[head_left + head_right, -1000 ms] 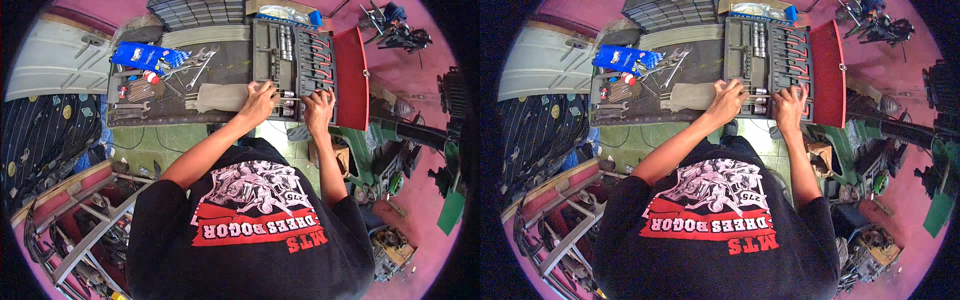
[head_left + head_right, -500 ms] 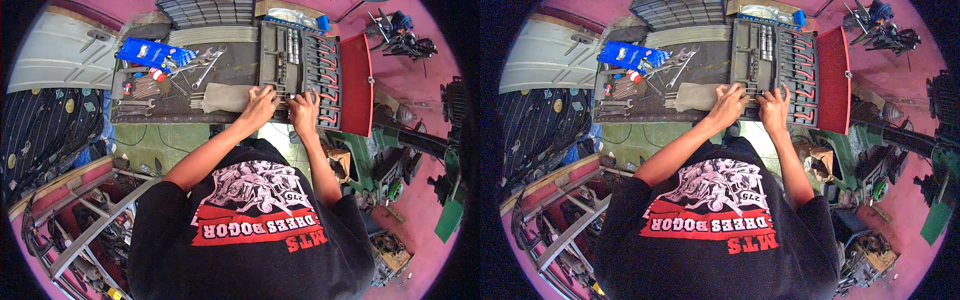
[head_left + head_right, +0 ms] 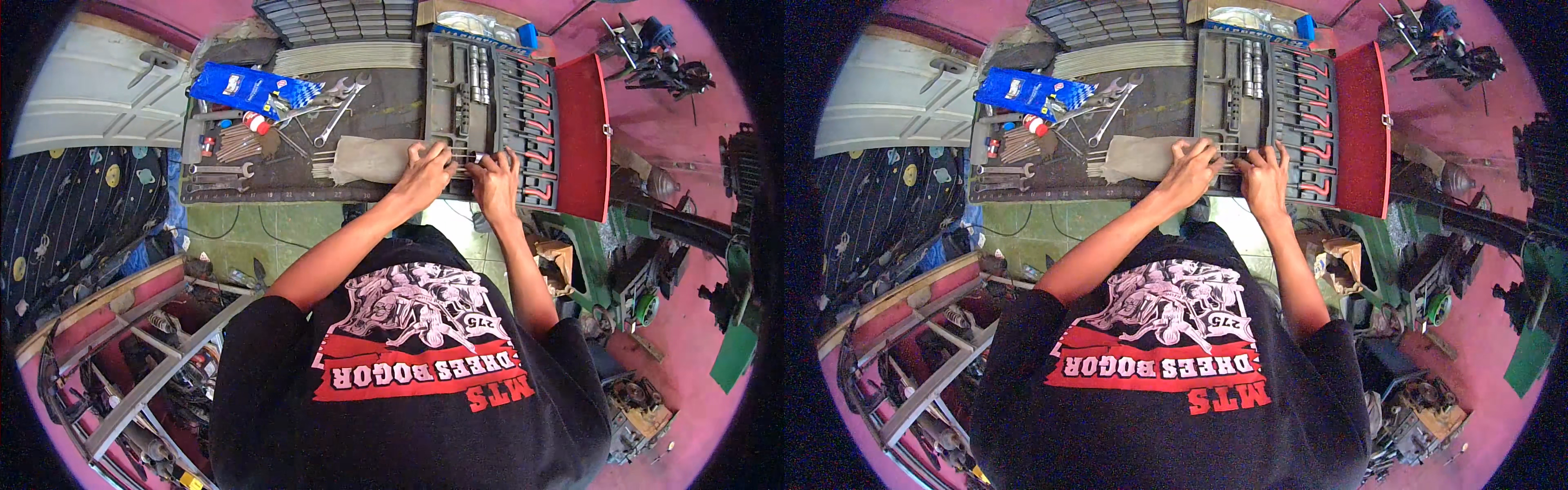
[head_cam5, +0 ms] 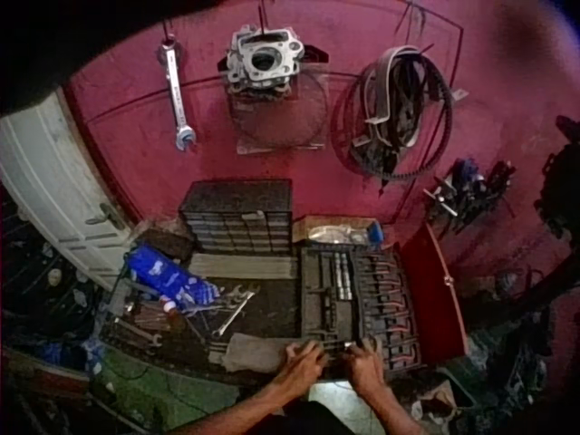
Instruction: The person repeatedly picks up thin metal rods from a workbench, measures them against a red tool case, and places them into a gray storage box. The person handles the rods one by one, ensuring they fit within the designated slots of the storage container.
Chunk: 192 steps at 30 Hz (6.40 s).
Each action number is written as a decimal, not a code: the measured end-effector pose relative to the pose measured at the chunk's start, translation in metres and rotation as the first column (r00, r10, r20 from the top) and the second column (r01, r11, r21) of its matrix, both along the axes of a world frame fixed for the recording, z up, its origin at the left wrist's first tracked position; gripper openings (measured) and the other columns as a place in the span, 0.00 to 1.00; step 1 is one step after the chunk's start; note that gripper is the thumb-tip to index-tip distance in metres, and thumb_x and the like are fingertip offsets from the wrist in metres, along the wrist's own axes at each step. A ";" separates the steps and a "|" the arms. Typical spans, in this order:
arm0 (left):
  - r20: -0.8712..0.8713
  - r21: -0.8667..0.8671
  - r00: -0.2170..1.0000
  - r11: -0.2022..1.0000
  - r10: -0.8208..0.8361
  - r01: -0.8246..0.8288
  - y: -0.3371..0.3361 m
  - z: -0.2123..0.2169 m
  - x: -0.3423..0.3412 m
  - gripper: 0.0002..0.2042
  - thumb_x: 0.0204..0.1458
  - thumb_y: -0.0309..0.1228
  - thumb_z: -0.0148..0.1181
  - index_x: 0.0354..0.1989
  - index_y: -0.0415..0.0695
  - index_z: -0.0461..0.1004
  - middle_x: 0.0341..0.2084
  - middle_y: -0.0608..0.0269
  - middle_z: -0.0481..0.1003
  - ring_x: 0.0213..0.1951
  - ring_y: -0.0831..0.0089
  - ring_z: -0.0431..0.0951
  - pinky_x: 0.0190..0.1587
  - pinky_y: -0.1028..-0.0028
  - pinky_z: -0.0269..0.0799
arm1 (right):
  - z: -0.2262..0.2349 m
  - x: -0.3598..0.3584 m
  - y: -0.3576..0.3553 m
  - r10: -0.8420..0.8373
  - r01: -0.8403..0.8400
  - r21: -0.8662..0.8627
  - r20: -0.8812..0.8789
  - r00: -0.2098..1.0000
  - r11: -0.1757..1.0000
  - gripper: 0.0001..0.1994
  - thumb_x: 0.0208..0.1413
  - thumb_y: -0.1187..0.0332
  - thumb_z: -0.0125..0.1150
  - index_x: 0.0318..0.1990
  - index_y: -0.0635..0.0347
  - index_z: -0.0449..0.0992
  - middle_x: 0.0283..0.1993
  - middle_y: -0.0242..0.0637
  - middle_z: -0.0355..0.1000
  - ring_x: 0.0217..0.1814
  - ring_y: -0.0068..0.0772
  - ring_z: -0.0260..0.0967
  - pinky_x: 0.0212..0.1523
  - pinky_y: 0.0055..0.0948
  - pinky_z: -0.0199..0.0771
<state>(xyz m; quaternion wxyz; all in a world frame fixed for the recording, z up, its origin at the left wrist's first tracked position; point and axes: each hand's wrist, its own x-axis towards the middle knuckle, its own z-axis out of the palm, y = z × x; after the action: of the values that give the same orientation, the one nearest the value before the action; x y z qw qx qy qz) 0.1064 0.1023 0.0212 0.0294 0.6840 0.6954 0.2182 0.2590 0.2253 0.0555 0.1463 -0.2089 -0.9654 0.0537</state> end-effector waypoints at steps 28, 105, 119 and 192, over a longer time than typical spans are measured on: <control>0.123 -0.041 0.689 0.697 0.714 -0.716 -0.127 -0.002 -0.102 0.13 0.56 0.37 0.64 0.50 0.55 0.82 0.49 0.71 0.81 0.59 0.70 0.70 0.59 0.56 0.47 | -0.005 0.033 -0.031 -0.327 0.320 -0.161 -0.014 0.945 0.934 0.22 0.54 0.64 0.67 0.58 0.57 0.76 0.46 0.41 0.77 0.53 0.47 0.66 0.62 0.50 0.57; -0.259 -0.073 0.927 0.951 0.273 -0.300 0.009 -0.022 -0.324 0.11 0.50 0.32 0.64 0.42 0.51 0.83 0.44 0.68 0.79 0.57 0.63 0.70 0.57 0.45 0.58 | -0.054 -0.349 0.005 0.043 -0.070 0.113 0.221 0.974 0.991 0.17 0.56 0.65 0.62 0.54 0.50 0.78 0.52 0.30 0.74 0.61 0.35 0.66 0.63 0.57 0.56; -0.300 -0.022 0.943 0.988 0.142 -0.155 0.015 -0.024 -0.335 0.07 0.47 0.28 0.62 0.34 0.47 0.82 0.37 0.64 0.80 0.55 0.62 0.71 0.57 0.50 0.58 | -0.054 -0.364 0.013 0.113 -0.153 0.164 0.228 0.967 0.975 0.08 0.50 0.68 0.60 0.38 0.53 0.82 0.43 0.33 0.78 0.59 0.38 0.68 0.63 0.53 0.57; -0.192 0.125 0.957 0.973 0.216 -0.195 -0.022 0.013 -0.250 0.08 0.47 0.28 0.63 0.35 0.50 0.85 0.29 0.68 0.81 0.46 0.69 0.75 0.51 0.48 0.56 | 0.024 -0.170 0.026 -0.430 0.429 0.225 -0.048 0.902 0.875 0.11 0.54 0.60 0.65 0.45 0.35 0.85 0.44 0.29 0.80 0.53 0.38 0.67 0.58 0.54 0.56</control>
<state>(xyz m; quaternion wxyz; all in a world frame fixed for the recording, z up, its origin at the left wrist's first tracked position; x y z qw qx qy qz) -0.1433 0.0802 0.0339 -0.1008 0.6273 0.7498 0.1847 0.0894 0.2511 0.0795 0.1760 -0.3994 -0.8950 -0.0925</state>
